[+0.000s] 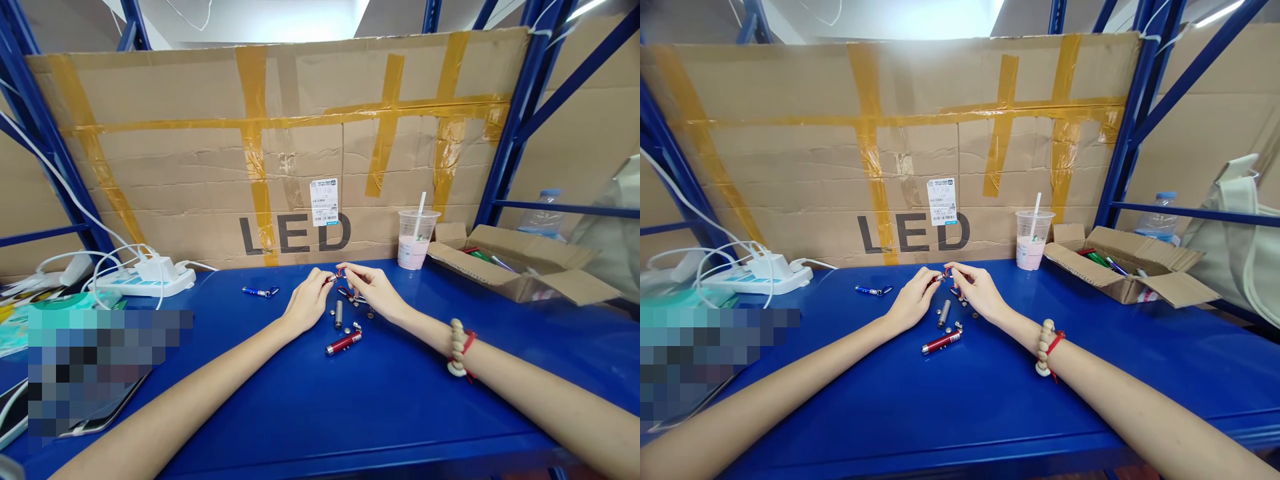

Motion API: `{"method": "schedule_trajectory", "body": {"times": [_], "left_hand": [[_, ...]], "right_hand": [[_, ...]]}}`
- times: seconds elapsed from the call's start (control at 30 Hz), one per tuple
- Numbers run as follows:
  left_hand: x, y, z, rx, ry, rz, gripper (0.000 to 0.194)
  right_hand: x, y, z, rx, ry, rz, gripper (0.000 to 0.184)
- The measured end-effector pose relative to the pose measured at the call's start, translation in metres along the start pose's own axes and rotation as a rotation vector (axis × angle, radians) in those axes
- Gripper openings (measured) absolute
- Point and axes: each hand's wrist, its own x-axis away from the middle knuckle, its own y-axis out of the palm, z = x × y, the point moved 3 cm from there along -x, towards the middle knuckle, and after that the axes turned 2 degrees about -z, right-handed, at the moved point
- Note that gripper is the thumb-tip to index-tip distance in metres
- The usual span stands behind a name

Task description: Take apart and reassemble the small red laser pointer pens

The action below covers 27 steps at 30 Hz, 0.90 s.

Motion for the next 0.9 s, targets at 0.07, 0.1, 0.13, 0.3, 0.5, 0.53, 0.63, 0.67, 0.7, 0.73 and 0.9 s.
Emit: {"method": "schedule_trajectory", "body": {"times": [0.07, 0.1, 0.13, 0.3, 0.5, 0.53, 0.63, 0.67, 0.7, 0.73, 0.9], "left_hand": [[0.000, 0.000, 0.002, -0.005, -0.002, -0.018, 0.022], [0.001, -0.001, 0.003, -0.010, -0.012, -0.028, 0.021], [0.001, -0.001, 0.004, -0.015, -0.030, -0.043, 0.021], [0.003, 0.002, 0.001, -0.034, -0.156, -0.160, 0.026], [0.006, 0.007, -0.006, -0.101, -0.189, -0.277, 0.031], [0.006, 0.007, -0.005, -0.105, -0.187, -0.279, 0.031], [0.007, 0.007, -0.005, -0.114, -0.183, -0.291, 0.032], [0.008, 0.006, -0.005, -0.117, -0.188, -0.297, 0.033], [0.008, 0.006, -0.005, -0.118, -0.193, -0.303, 0.034], [0.008, 0.006, -0.005, -0.120, -0.197, -0.305, 0.035], [0.008, 0.006, -0.005, -0.122, -0.199, -0.345, 0.037]], "right_hand": [[0.002, 0.001, -0.002, 0.016, -0.007, -0.007, 0.040], [0.002, 0.001, -0.003, 0.041, -0.021, -0.016, 0.039], [0.003, 0.001, -0.004, 0.078, -0.039, -0.030, 0.038], [0.002, 0.002, 0.005, 0.295, -0.074, -0.141, 0.042], [0.003, 0.005, 0.020, 0.556, -0.108, -0.245, 0.048], [0.003, 0.006, 0.022, 0.573, -0.110, -0.256, 0.048], [0.003, 0.006, 0.027, 0.576, -0.135, -0.254, 0.048], [0.002, 0.007, 0.030, 0.574, -0.132, -0.262, 0.048], [0.002, 0.007, 0.032, 0.578, -0.129, -0.262, 0.049], [0.001, 0.007, 0.035, 0.583, -0.125, -0.260, 0.049], [-0.001, 0.008, 0.043, 0.568, -0.094, -0.288, 0.050]]}}
